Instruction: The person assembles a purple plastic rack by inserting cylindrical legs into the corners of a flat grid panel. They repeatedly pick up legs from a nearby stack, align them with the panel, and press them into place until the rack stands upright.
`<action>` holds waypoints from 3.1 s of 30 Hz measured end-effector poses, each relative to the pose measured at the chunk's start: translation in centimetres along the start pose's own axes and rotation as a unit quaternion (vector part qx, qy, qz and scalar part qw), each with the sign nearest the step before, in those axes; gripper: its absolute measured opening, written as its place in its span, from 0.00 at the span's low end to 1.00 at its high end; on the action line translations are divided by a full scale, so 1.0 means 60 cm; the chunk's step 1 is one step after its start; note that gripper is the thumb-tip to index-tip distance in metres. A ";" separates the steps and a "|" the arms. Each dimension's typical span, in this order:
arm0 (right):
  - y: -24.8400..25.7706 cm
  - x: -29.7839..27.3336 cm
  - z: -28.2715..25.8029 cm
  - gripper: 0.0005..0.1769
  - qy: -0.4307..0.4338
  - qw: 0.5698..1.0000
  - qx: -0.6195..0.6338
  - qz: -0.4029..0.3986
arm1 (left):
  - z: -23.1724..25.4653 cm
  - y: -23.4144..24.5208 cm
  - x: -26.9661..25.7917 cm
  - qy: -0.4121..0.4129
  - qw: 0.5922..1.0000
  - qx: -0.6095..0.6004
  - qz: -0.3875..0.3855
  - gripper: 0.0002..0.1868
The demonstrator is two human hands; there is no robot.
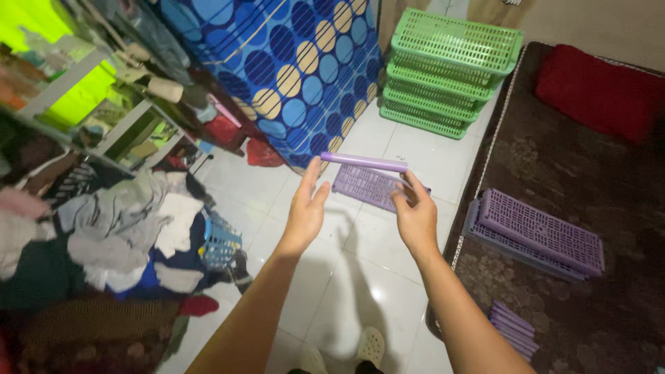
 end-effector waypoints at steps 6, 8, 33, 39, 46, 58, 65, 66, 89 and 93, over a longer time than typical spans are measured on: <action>-0.049 0.053 0.011 0.30 -0.009 0.996 -0.034 0.083 | -0.075 -0.017 0.104 0.045 0.996 -0.030 -0.077 0.32; -0.060 0.058 0.015 0.30 -0.046 0.988 -0.072 0.132 | -0.100 -0.019 0.127 0.061 0.993 -0.026 -0.099 0.32; -0.194 0.075 0.965 0.36 -0.133 0.964 -0.174 0.153 | -1.060 -0.042 0.064 0.218 0.939 0.175 -0.199 0.34; -0.228 0.026 1.265 0.36 -0.196 0.960 -0.157 0.123 | -1.340 -0.005 -0.019 0.222 0.926 0.228 -0.205 0.34; -0.238 -0.004 1.428 0.37 -0.238 0.943 -0.219 0.078 | -1.496 0.025 -0.060 0.229 0.886 0.324 -0.239 0.37; -0.153 0.016 1.274 0.37 -0.223 0.918 -0.315 0.095 | -1.344 -0.002 -0.012 0.215 0.877 0.358 -0.238 0.40; -0.018 -0.021 0.850 0.31 -0.241 0.927 -0.198 0.207 | -0.888 -0.041 -0.023 0.188 0.894 0.300 -0.273 0.41; 0.006 -0.028 0.792 0.31 -0.227 0.928 -0.195 0.221 | -0.824 -0.054 -0.024 0.166 0.894 0.302 -0.287 0.41; 0.454 -0.678 -0.080 0.20 -0.033 0.692 0.162 0.703 | 0.120 -0.334 -0.301 0.147 0.768 -0.092 -0.617 0.28; 0.476 -0.891 -0.090 0.19 -0.012 0.594 0.157 0.789 | 0.178 -0.348 -0.478 0.163 0.687 -0.118 -0.698 0.29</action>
Point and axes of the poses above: each hand's wrist, its own x-axis towards the middle knuckle, its own y-axis out of the back of the hand, z = x × y, the point moved 3 cm from there along x, towards the middle knuckle, and after that the axes turned 14 degrees about z, right-handed, at the moved point
